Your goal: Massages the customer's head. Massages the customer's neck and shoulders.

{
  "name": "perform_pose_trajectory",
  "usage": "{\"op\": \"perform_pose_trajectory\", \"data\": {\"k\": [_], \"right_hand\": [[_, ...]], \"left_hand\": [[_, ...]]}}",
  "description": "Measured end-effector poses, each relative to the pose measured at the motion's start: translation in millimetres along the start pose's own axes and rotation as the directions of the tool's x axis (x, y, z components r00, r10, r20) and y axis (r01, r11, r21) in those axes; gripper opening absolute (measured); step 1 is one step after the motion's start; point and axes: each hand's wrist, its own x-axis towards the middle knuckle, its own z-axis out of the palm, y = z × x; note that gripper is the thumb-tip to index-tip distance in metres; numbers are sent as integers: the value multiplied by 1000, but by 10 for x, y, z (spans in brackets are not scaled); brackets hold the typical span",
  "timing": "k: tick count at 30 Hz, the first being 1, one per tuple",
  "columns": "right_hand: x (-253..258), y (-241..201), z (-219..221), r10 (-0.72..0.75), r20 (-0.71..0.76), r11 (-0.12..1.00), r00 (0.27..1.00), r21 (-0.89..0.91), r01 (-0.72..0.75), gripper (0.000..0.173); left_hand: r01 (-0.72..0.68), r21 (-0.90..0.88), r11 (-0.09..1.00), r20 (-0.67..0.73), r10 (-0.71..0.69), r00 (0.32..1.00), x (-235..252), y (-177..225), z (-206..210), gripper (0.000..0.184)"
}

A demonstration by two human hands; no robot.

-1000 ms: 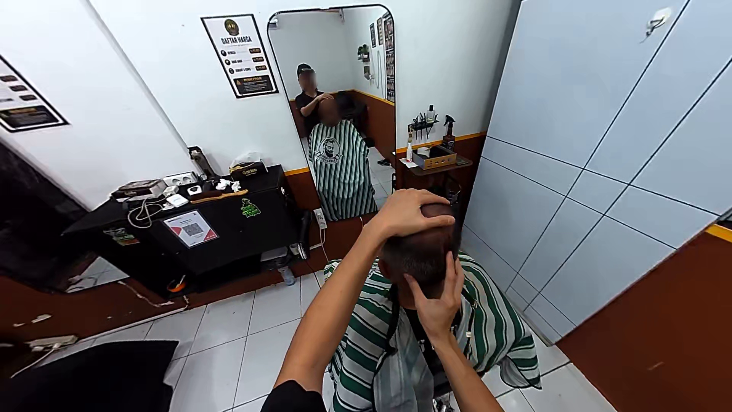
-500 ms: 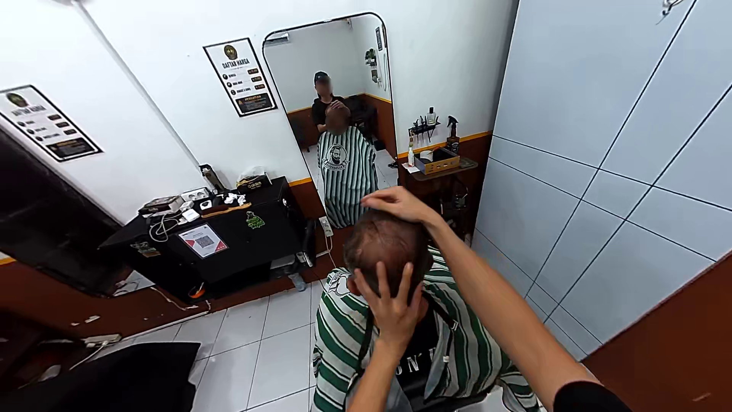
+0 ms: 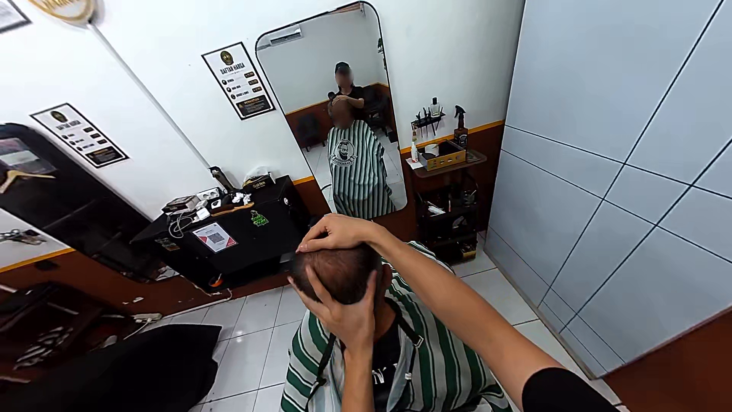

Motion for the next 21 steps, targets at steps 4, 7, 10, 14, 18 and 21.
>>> {"op": "perform_pose_trajectory", "data": {"k": [4,7,10,14,18,21], "right_hand": [[-40,-47,-28,59,-6,998,998,-12,-59,43],[-69,-75,-30,104,-6,994,995,-17,-104,43],[-47,-76,-24,131,-4,991,991,-21,-131,46],[-52,-100,-20,134,3,991,991,-28,-134,45],[-39,-86,-38,149,-8,988,989,-24,-150,43],[-4,-52,0,136,-7,990,991,-32,-136,43]], "left_hand": [[18,42,999,-62,-15,998,-407,-73,17,110],[52,75,996,-36,-49,998,-201,51,-12,120],[74,49,996,-38,-72,997,3,110,-9,129],[-19,-2,1000,-191,18,981,-363,-75,3,91],[-9,-57,998,-114,2,993,-260,4,-51,112],[53,71,996,-7,-53,999,19,78,-33,135]]}}
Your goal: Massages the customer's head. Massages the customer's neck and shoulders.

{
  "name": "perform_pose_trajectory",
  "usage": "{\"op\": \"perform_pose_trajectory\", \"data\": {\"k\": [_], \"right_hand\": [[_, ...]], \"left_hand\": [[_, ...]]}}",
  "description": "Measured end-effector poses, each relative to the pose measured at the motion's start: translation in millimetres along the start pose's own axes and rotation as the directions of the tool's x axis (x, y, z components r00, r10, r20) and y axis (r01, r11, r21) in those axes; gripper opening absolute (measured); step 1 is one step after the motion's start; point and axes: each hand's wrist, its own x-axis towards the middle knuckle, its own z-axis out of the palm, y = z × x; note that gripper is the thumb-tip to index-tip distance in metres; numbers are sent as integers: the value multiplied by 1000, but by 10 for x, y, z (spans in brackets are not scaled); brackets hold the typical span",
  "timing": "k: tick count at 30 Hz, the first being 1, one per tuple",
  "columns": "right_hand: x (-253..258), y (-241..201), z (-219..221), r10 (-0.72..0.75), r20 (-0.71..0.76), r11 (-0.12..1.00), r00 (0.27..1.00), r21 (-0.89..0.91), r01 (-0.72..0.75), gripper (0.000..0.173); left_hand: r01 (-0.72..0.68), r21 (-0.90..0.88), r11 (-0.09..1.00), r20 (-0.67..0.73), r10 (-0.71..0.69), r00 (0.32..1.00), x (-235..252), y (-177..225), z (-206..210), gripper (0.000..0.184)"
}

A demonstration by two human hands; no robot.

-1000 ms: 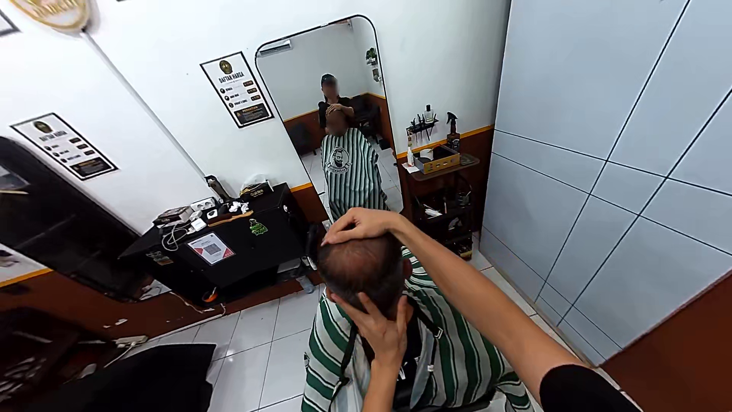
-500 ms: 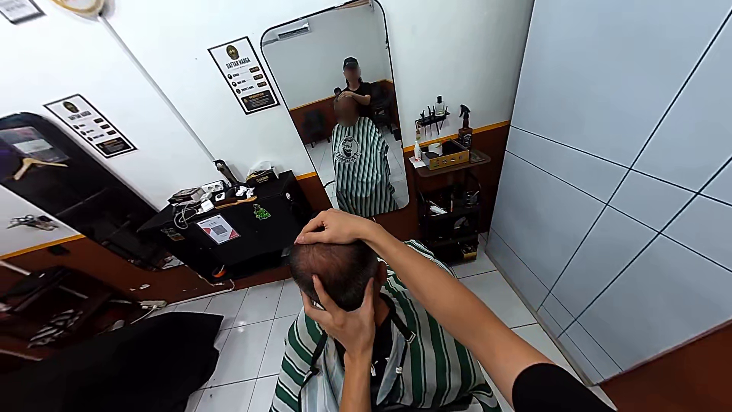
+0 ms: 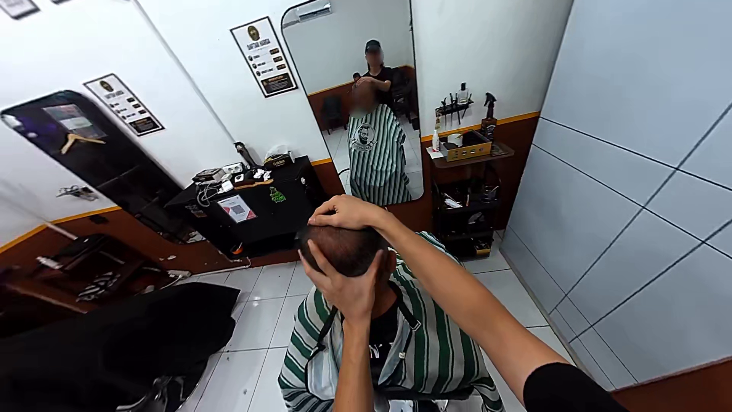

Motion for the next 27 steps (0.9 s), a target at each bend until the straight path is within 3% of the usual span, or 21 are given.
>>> {"op": "perform_pose_trajectory", "data": {"k": [4,6,10,11,12,16,17,19,21,22,23,27], "right_hand": [[-5,28,-5,2,-16,1000,1000,8,-2,42],[12,44,-36,26,-4,1000,1000,11,-26,45],[24,44,-34,64,-9,998,998,16,-64,45],[38,44,-30,66,-6,998,998,17,-66,45],[46,44,-18,68,-2,997,998,22,-68,45],[47,37,-8,41,-16,999,999,18,-41,43],[47,35,-14,48,-18,999,999,8,-48,44],[32,38,5,67,-29,998,997,8,-67,43],[41,32,-12,95,-20,995,995,13,-94,44],[50,30,-15,104,-15,994,994,14,-104,44],[58,32,-13,108,-11,994,994,14,-108,45],[52,28,-14,107,-7,994,994,20,-107,45]], "left_hand": [[-61,-46,997,-142,54,988,-248,-161,13,93],[-76,-84,994,-147,63,987,-328,-173,-16,83],[-19,-9,1000,31,20,999,-25,-38,-45,126],[-26,27,999,41,25,999,46,-38,-6,126],[-48,32,998,15,47,999,53,-63,31,118],[-202,-111,973,-209,176,962,-223,-218,103,52],[-214,-131,968,-231,180,956,-262,-223,105,44],[-191,-131,973,-182,166,969,-239,-172,65,54],[-170,-65,983,-67,165,984,-57,-96,52,91],[-182,-28,983,-45,180,983,25,-83,72,97],[-202,-18,979,-69,201,977,54,-98,106,90],[-323,-68,944,-283,292,913,-129,-249,136,25]]}}
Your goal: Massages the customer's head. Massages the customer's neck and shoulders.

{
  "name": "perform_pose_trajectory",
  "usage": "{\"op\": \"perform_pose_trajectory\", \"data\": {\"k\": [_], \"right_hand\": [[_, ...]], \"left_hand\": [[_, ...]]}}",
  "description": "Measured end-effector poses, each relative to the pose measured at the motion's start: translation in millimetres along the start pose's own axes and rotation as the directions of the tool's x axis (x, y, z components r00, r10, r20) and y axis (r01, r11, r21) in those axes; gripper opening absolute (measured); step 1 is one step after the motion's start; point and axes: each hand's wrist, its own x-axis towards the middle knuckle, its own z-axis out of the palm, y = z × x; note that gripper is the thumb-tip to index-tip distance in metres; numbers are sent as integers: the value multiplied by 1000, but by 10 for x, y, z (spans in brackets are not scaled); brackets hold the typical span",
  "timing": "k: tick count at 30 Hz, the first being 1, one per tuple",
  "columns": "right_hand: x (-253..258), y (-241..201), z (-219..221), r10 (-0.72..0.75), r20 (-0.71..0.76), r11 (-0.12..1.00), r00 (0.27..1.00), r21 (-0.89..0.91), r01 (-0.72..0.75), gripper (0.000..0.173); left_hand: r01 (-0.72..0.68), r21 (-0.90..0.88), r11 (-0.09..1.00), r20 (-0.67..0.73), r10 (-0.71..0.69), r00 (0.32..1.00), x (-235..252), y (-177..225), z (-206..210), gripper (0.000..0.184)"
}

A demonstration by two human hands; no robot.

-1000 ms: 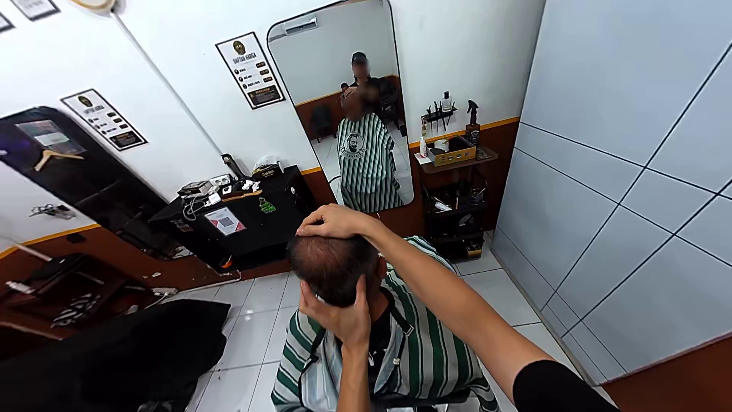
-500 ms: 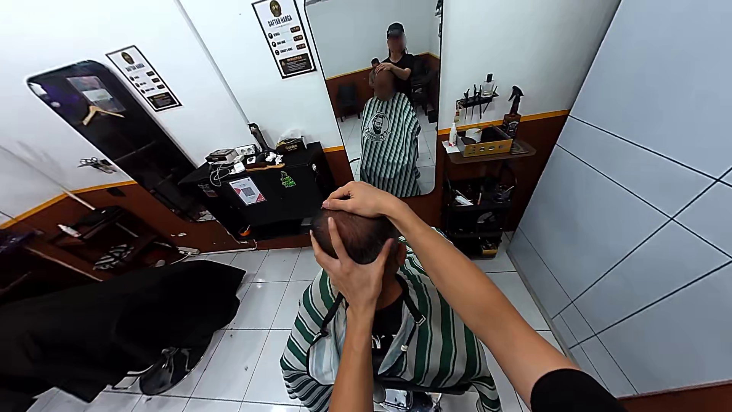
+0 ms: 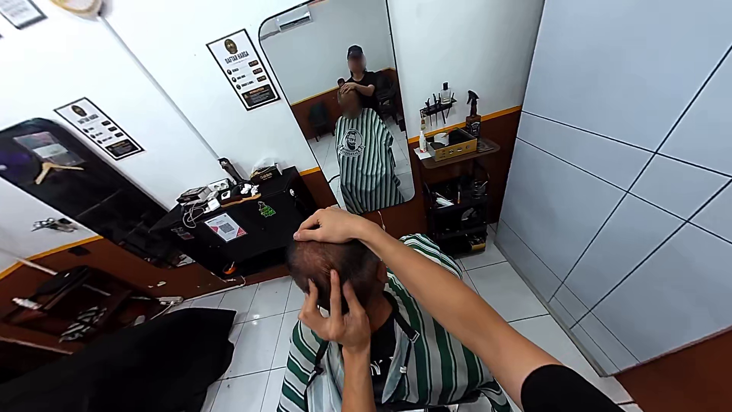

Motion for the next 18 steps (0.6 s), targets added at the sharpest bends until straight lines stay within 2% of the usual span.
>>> {"op": "perform_pose_trajectory", "data": {"k": [1,2,4,5,6,9,10,11,12,14,15,16,18], "right_hand": [[-7,-4,-10,3,3,1000,1000,2,-3,46],[-19,-7,-16,5,4,1000,1000,5,-5,45],[-23,-12,2,13,-4,1000,1000,7,-13,46],[-17,-16,8,19,-2,1000,1000,7,-19,46],[-14,-21,13,21,3,1000,1000,2,-21,47],[-1,-20,-9,9,12,1000,1000,-16,-9,48],[2,-12,-10,9,14,1000,1000,-18,-9,49],[2,-4,-9,9,14,1000,1000,-12,-9,49],[-2,2,1,9,13,1000,1000,-7,-9,49],[-4,-13,15,12,10,1000,1000,-10,-12,49],[-8,-21,7,13,9,1000,1000,-22,-13,49],[-20,-25,0,12,7,1000,1000,-28,-12,49],[-35,-22,-19,10,14,1000,1000,-27,-10,48]], "left_hand": [[-8,-11,1000,-9,8,1000,-25,1,-18,22],[-3,-7,1000,19,3,1000,-18,7,-37,29],[24,20,1000,161,-27,987,92,14,-29,74],[33,26,999,201,-38,979,148,11,5,86],[27,18,999,192,-30,981,163,0,29,82],[-50,-22,999,31,50,998,66,-48,51,32],[-60,-30,998,12,61,998,43,-52,44,25],[-55,-33,998,19,56,998,29,-49,40,26],[-40,-28,999,58,42,997,25,-48,30,36],[5,-4,1000,189,-4,982,86,-51,30,85],[20,-10,1000,197,-17,980,111,-49,41,91],[25,-31,999,161,-19,987,100,-47,39,80],[-3,-49,999,29,4,1000,43,-80,22,36]]}}
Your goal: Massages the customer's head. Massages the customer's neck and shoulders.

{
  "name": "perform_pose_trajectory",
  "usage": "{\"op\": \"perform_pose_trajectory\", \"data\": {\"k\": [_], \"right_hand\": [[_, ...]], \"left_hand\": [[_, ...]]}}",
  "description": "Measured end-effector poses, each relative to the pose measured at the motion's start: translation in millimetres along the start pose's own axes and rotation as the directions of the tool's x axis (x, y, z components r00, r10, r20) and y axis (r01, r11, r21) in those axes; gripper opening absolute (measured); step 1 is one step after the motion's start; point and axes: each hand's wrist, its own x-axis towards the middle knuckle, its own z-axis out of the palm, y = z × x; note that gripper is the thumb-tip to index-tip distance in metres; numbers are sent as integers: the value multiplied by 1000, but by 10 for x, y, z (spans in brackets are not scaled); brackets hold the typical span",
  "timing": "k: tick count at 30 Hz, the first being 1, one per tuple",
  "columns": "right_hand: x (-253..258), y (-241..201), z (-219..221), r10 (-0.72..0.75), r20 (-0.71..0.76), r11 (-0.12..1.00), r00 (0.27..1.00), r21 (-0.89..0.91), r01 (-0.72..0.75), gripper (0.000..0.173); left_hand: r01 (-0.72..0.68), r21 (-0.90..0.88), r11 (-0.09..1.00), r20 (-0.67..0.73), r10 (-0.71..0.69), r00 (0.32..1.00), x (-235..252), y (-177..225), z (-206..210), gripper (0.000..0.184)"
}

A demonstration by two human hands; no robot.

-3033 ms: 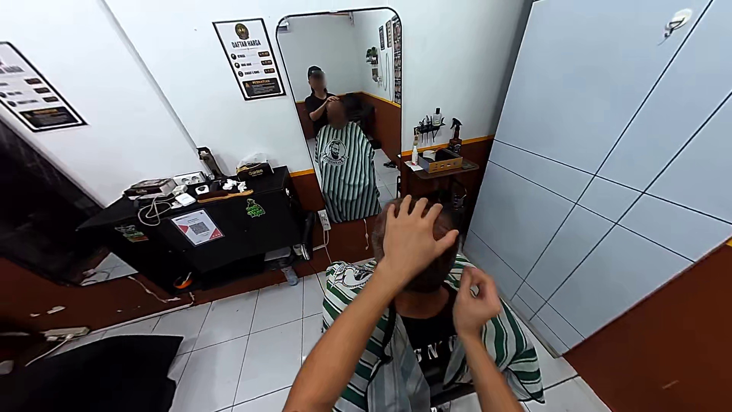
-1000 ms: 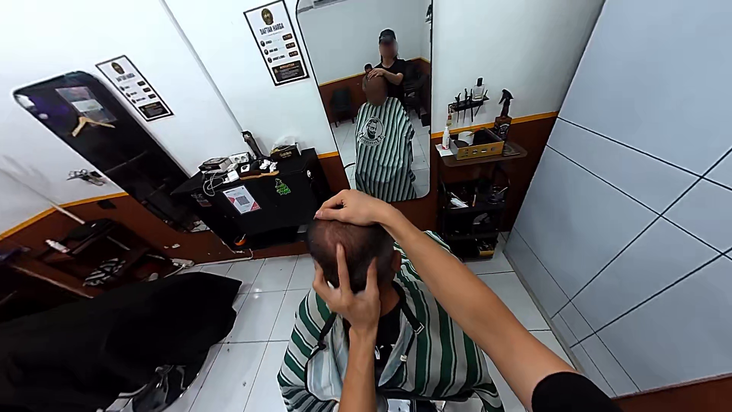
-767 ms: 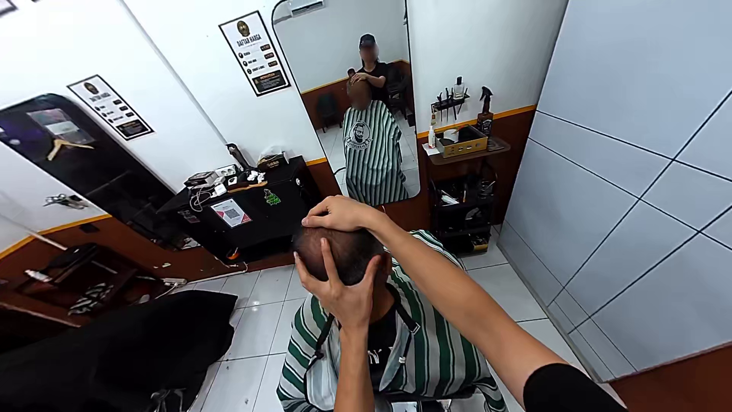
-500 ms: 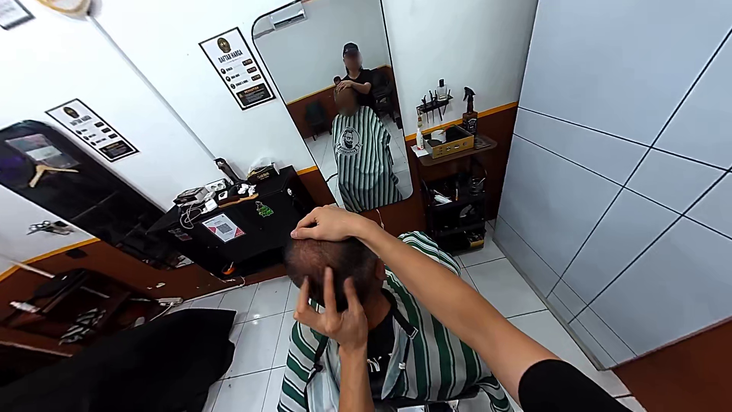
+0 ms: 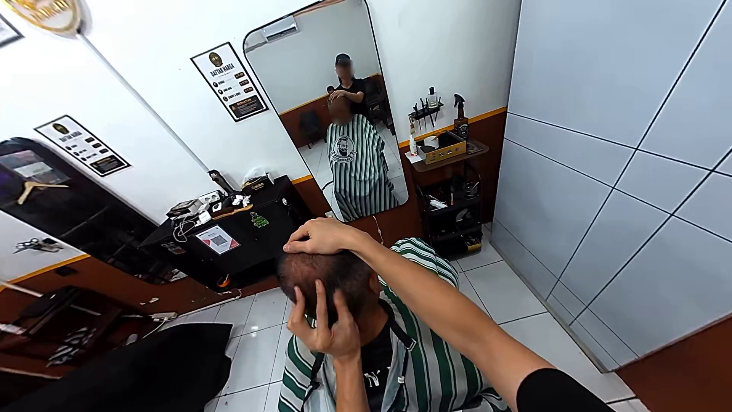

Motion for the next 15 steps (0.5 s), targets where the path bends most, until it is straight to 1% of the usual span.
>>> {"op": "perform_pose_trajectory", "data": {"k": [1,2,3,4,5,6,7,9,10,11,12,13,14,15], "right_hand": [[1,8,-6,2,2,1000,1000,6,-2,48],[4,19,-11,4,-1,1000,1000,12,-4,48],[4,32,-3,7,-5,1000,1000,19,-7,48],[1,41,13,9,-7,1000,1000,28,-9,48],[3,44,21,5,-10,1000,1000,29,-5,48],[4,44,17,1,-10,1000,1000,29,0,48],[-1,44,6,-1,-9,1000,1000,28,1,48],[-20,45,-13,5,-2,1000,1000,28,-5,47],[-25,48,-14,6,-1,999,1000,34,-6,46],[-16,52,-30,-1,-3,999,1000,39,1,46],[-9,57,-37,-10,-6,999,1000,49,10,46],[-6,68,-14,-16,-11,998,1000,58,17,46],[-7,70,2,-17,-10,998,1000,62,18,46],[-3,66,4,-16,-7,998,1000,57,16,46]], "left_hand": [[-12,-9,1000,-34,12,999,-9,-16,-7,25],[-12,-21,1000,-28,12,1000,-14,-21,-4,24],[3,-30,1000,19,-2,1000,-28,-13,-1,33],[37,-29,999,105,-34,994,-36,4,-3,58],[68,-18,998,161,-64,985,-27,17,17,83],[98,-18,995,163,-93,982,-25,34,36,91],[111,-25,994,127,-107,986,-40,48,44,85],[108,-59,992,22,-107,994,-112,47,23,53],[109,-72,991,-5,-110,994,-143,34,10,44],[122,-77,990,3,-122,993,-155,29,11,45],[159,-69,985,64,-155,986,-170,42,-2,61],[218,-39,975,155,-209,966,-183,70,-19,89],[279,-6,960,204,-272,941,-196,93,-13,112],[302,22,953,190,-301,934,-215,99,-5,119]]}}
